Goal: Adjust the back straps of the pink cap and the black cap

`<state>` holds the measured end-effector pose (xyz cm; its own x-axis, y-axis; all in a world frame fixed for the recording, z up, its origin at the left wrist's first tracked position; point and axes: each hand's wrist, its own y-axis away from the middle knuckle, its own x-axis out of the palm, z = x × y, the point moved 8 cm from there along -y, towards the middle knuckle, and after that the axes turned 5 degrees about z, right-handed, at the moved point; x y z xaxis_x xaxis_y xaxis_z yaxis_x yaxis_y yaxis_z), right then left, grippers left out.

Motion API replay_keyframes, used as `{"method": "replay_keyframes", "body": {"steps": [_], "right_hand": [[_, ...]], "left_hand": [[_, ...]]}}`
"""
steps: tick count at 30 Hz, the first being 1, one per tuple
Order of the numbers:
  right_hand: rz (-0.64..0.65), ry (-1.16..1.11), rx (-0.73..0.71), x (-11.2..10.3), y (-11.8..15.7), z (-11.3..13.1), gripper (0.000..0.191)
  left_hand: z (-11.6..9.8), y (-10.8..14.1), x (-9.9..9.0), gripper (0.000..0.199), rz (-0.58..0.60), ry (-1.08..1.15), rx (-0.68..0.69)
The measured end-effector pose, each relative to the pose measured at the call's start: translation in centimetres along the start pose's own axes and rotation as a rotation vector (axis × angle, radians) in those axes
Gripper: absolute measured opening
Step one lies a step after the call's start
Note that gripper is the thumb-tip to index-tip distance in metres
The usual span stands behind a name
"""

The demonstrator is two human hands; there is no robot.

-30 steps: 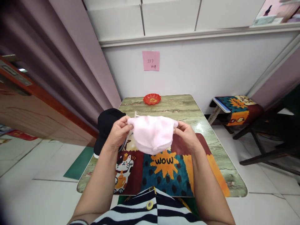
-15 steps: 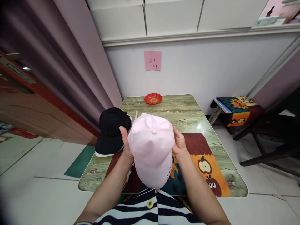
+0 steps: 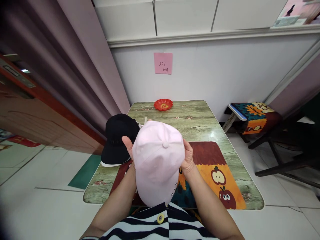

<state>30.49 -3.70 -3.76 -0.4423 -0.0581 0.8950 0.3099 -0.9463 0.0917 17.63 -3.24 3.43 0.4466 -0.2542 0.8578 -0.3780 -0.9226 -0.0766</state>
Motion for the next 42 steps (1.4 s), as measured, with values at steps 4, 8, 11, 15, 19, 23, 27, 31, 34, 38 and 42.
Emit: {"method": "replay_keyframes", "body": {"steps": [4, 8, 11, 15, 19, 23, 27, 31, 34, 38, 42], "right_hand": [[0.042, 0.028, 0.045, -1.3, 1.0, -1.4, 0.061], [0.002, 0.076, 0.005, -2.1, 1.1, -0.6, 0.039], [0.007, 0.086, -0.027, -0.9, 0.9, 0.7, 0.038], [-0.005, 0.079, -0.065, 0.9, 0.9, 1.6, 0.049], [-0.028, 0.057, -0.092, 1.6, 0.9, 1.8, 0.053], [-0.026, 0.036, -0.099, 1.3, 0.9, 2.0, 0.055], [-0.074, -0.008, -0.096, 0.3, 0.8, 2.0, 0.048], [-0.108, -0.015, -0.124, -0.8, 0.4, 2.8, 0.043], [-0.135, -0.003, -0.164, -2.0, -0.1, 3.9, 0.044], [-0.163, 0.016, -0.192, -3.8, -0.8, 4.9, 0.044], [-0.147, 0.008, -0.172, -4.1, -1.6, 4.8, 0.048]], "left_hand": [[0.2, -0.4, -0.9, 0.069, -0.035, -0.009, -0.061], [0.6, -0.2, -4.1, 0.052, -0.149, -0.001, -0.109], [0.6, -0.1, -5.1, 0.044, -0.211, 0.027, -0.096], [0.7, -0.1, -4.1, 0.045, -0.248, 0.139, -0.085], [0.6, 0.0, -3.5, 0.045, -0.246, 0.212, -0.123], [0.1, 0.1, -4.0, 0.045, -0.228, 0.200, -0.136], [0.6, 0.0, -4.3, 0.054, -0.192, 0.128, -0.145], [2.7, 0.3, -4.5, 0.084, -0.098, 0.073, -0.201], [4.7, 1.0, -5.4, 0.084, -0.071, 0.058, -0.290], [6.5, 1.6, -6.9, 0.051, -0.144, 0.041, -0.430], [6.0, 1.0, -7.5, 0.047, -0.257, 0.049, -0.458]]}}
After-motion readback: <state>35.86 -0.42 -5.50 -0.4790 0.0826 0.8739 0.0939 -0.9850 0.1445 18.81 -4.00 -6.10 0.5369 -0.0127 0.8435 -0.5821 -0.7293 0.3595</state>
